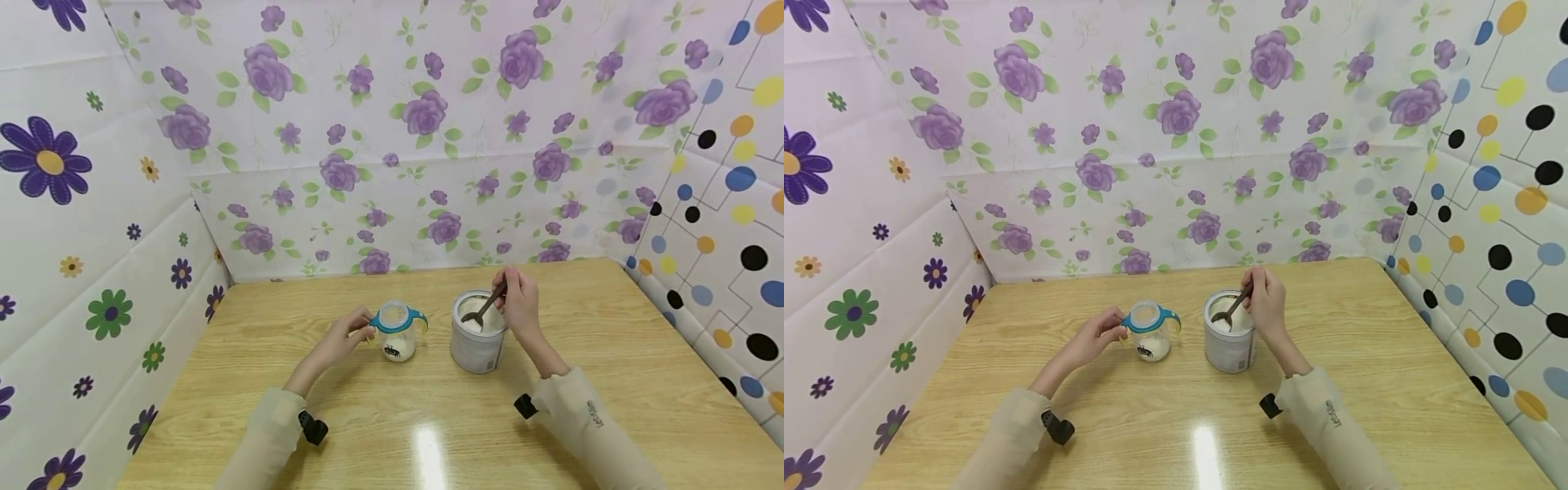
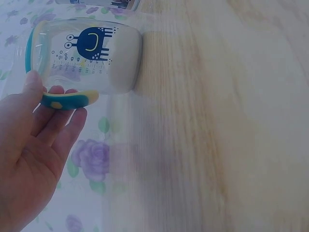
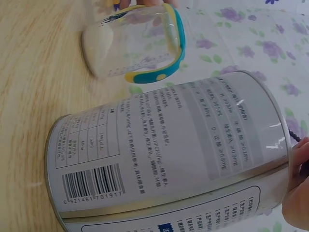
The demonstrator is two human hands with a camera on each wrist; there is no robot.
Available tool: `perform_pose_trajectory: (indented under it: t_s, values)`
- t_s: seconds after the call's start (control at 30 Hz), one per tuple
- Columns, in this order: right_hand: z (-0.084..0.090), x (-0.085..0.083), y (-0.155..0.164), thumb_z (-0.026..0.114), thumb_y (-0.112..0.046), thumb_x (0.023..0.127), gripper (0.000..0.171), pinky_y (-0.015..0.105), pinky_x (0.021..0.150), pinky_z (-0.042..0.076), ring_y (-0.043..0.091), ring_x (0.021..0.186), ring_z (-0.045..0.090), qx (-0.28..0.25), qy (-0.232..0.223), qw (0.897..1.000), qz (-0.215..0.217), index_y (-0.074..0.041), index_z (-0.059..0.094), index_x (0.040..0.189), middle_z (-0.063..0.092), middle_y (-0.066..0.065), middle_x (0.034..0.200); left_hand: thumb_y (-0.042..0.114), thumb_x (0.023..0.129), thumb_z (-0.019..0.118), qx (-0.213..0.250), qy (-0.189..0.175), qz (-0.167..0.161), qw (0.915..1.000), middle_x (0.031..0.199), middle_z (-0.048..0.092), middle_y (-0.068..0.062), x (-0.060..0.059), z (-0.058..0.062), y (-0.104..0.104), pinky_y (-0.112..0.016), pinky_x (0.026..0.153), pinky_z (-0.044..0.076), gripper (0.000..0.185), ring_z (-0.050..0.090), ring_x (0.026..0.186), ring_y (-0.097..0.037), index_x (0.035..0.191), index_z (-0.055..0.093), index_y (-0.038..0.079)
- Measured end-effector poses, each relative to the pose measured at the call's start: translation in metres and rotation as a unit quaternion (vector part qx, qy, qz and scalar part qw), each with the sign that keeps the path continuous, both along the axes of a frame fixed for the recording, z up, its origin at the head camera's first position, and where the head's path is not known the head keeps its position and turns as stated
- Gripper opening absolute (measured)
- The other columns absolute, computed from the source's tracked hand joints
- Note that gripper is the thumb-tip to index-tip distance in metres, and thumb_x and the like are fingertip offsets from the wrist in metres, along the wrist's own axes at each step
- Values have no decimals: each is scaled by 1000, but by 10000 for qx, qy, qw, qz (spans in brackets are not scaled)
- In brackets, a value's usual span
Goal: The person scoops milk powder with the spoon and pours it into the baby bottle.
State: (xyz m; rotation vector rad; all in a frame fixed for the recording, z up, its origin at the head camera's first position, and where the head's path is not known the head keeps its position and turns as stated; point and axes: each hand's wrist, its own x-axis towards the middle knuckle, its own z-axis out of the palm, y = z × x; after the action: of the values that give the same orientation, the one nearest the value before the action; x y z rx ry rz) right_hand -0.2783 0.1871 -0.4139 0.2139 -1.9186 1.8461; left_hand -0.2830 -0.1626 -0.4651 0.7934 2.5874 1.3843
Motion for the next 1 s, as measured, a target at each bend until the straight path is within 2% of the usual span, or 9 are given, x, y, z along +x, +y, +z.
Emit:
perform_pose_trajectory:
  t_s: [0.13,0.33,0.67,0.83,1.0]
  values:
    - [-4,-7,4,33,-25,107,46,18,34,39,3,39,45,-173,-299,9993,-171,8,52,82,54,-5,61,17,101,51,6,26,1,10000,96,68,-18,0,0,0,-50,85,54,7,66,93,-24,106,55,17]
    - [-6,-12,11,32,-22,107,41,18,36,41,6,40,47,-840,-785,9933,-81,2,52,81,56,-3,64,18,101,51,-9,54,0,10000,96,68,-16,-1,-2,-1,-45,84,55,7,66,92,-24,107,56,18]
    - [1,-15,20,32,-20,105,36,16,37,41,6,42,46,-1581,-1070,9816,-59,-3,50,79,54,-2,64,20,101,52,89,180,-49,9998,97,68,-19,0,1,0,-41,84,56,9,67,93,-25,107,56,15]
    - [2,-16,23,34,-18,105,34,17,38,42,7,42,47,-2072,-1283,9698,112,-4,50,78,54,-1,64,19,101,52,98,194,-107,9997,96,68,-20,-1,-1,0,-39,82,56,9,67,92,-28,107,56,14]
    - [4,-15,25,31,-18,106,34,17,39,42,7,43,48,-2518,-1484,9556,377,-4,50,80,55,-1,66,19,101,51,84,33,-81,9999,97,67,-20,-2,-3,-1,-40,84,56,8,67,93,-26,107,55,16]
